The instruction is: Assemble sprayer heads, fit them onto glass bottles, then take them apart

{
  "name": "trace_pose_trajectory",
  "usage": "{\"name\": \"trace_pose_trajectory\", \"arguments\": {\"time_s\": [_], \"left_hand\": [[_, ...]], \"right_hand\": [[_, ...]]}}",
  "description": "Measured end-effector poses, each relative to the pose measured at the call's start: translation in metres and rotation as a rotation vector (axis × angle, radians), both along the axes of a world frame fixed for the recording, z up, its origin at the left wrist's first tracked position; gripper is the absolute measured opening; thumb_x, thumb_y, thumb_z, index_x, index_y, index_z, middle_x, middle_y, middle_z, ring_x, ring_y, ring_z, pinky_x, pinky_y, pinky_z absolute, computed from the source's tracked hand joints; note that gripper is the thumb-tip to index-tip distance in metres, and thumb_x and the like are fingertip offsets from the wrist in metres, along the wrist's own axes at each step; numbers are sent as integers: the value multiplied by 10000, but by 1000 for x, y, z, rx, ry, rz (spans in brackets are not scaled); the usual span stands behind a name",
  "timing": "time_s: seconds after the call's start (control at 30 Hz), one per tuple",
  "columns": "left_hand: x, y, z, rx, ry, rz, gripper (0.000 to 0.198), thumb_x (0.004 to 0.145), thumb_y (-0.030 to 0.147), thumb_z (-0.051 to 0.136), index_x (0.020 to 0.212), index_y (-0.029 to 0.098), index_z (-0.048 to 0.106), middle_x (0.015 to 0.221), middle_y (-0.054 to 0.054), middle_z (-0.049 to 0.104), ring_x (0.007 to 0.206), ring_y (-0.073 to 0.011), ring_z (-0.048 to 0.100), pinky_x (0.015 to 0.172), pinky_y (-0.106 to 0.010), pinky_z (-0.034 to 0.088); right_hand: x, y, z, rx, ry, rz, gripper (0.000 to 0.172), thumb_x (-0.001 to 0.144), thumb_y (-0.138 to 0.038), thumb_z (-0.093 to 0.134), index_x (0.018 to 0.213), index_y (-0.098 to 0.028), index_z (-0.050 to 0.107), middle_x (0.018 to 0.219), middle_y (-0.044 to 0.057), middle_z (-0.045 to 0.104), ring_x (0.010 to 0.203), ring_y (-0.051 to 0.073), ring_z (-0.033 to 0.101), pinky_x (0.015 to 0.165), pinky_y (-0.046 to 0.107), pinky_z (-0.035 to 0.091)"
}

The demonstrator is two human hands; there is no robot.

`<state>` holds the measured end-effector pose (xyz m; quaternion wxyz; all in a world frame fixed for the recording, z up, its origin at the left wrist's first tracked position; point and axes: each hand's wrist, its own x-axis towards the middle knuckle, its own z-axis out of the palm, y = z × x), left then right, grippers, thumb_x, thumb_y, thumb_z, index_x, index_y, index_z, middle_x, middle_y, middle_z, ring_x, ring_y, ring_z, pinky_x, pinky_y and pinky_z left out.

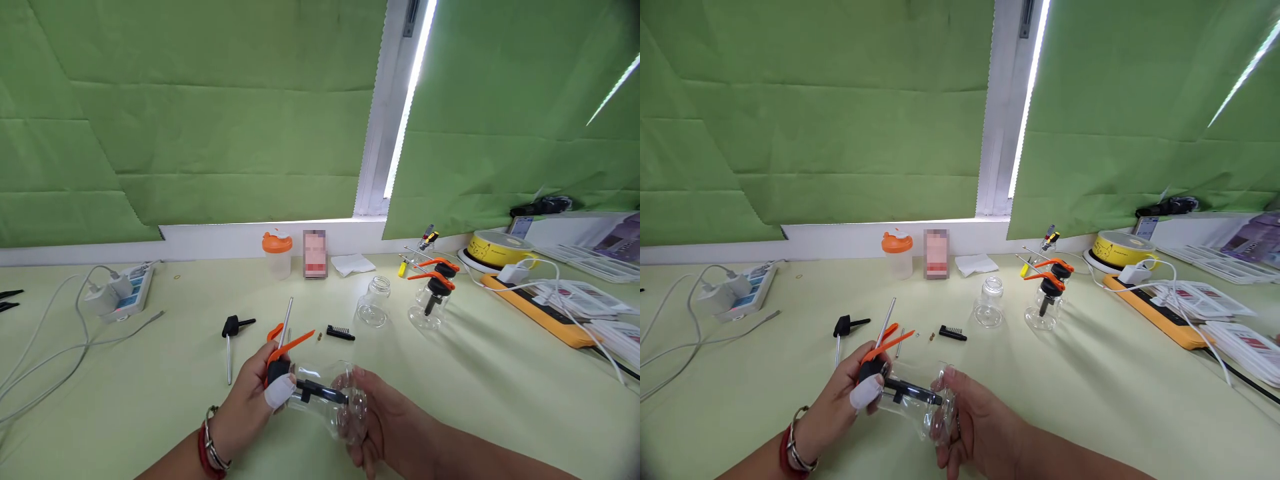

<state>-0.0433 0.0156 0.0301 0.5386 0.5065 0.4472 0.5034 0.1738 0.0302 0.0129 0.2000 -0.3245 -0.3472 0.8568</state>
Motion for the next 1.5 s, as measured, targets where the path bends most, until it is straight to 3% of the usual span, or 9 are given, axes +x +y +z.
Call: {"name": "trace_pose_trajectory", "arguments": {"time_s": [0.17, 0.3, 0.43, 0.53, 0.63, 0.8, 1.0, 1.23, 1.5], "left_hand": [[7, 0, -3, -137, 97, 141, 307, 791, 430, 551, 629, 185, 460, 559, 49, 345, 461, -72, 304, 404, -173, 284], [13, -5, -1, -299, 31, 117, 363, 782, 533, 501, 643, 202, 443, 515, 62, 309, 407, -72, 260, 356, -179, 243], [13, -8, 4, -115, 131, 171, 358, 799, 527, 480, 653, 201, 494, 502, 40, 398, 402, -91, 345, 373, -202, 328], [11, -7, 5, 48, 256, 194, 282, 793, 449, 540, 666, 198, 517, 527, 29, 447, 439, -98, 408, 420, -202, 374], [12, -4, 3, 9, 244, 174, 288, 801, 438, 525, 643, 198, 502, 528, 30, 444, 419, -96, 407, 398, -205, 372], [15, -3, 0, -162, 130, 123, 340, 822, 483, 461, 629, 203, 483, 470, 43, 406, 345, -92, 366, 332, -210, 337], [13, -4, 1, -17, 207, 156, 279, 780, 417, 566, 629, 190, 508, 517, 23, 483, 399, -95, 430, 377, -203, 381], [15, 1, -1, -161, 107, 157, 336, 820, 491, 465, 666, 195, 494, 400, 62, 393, 310, -91, 356, 319, -204, 339], [11, 1, 4, -142, 58, 222, 304, 762, 461, 555, 634, 186, 542, 454, 30, 463, 343, -108, 409, 361, -239, 387]], "right_hand": [[9, -2, 6, 683, -260, -93, 629, 647, -481, 676, 1181, -255, 433, 895, 59, 572, 745, 194, 586, 611, 321, 508], [25, 2, 14, 1311, -350, -62, 319, 659, -323, 706, 965, -319, 615, 1152, 75, 531, 1138, 291, 449, 1016, 503, 275], [23, 8, 15, 989, -233, 22, 693, 651, -513, 679, 1255, -316, 400, 1258, 108, 456, 1102, 290, 518, 876, 468, 444], [14, 5, 10, 592, -152, 119, 668, 802, -665, 335, 1334, -268, 258, 1110, 110, 542, 783, 208, 660, 564, 323, 534], [15, 2, 9, 777, -236, 9, 669, 767, -622, 442, 1270, -182, 430, 1067, 95, 575, 794, 184, 643, 630, 289, 535], [32, 13, 14, 1039, -242, -6, 504, 601, -393, 763, 1072, -330, 597, 1162, 67, 585, 1198, 283, 433, 1002, 470, 326], [21, 11, 9, 467, -193, 106, 657, 784, -615, 452, 1321, -258, 328, 1140, 151, 536, 872, 263, 627, 655, 433, 527], [34, 13, 7, 1625, -406, 35, 329, 746, -222, 630, 1031, -386, 615, 1190, 21, 584, 1229, 273, 412, 1061, 538, 224], [48, 24, 3, 1435, -544, -109, 552, 612, -106, 578, 1132, -233, 442, 1368, 136, 337, 1259, 255, 368, 986, 403, 388]]}}
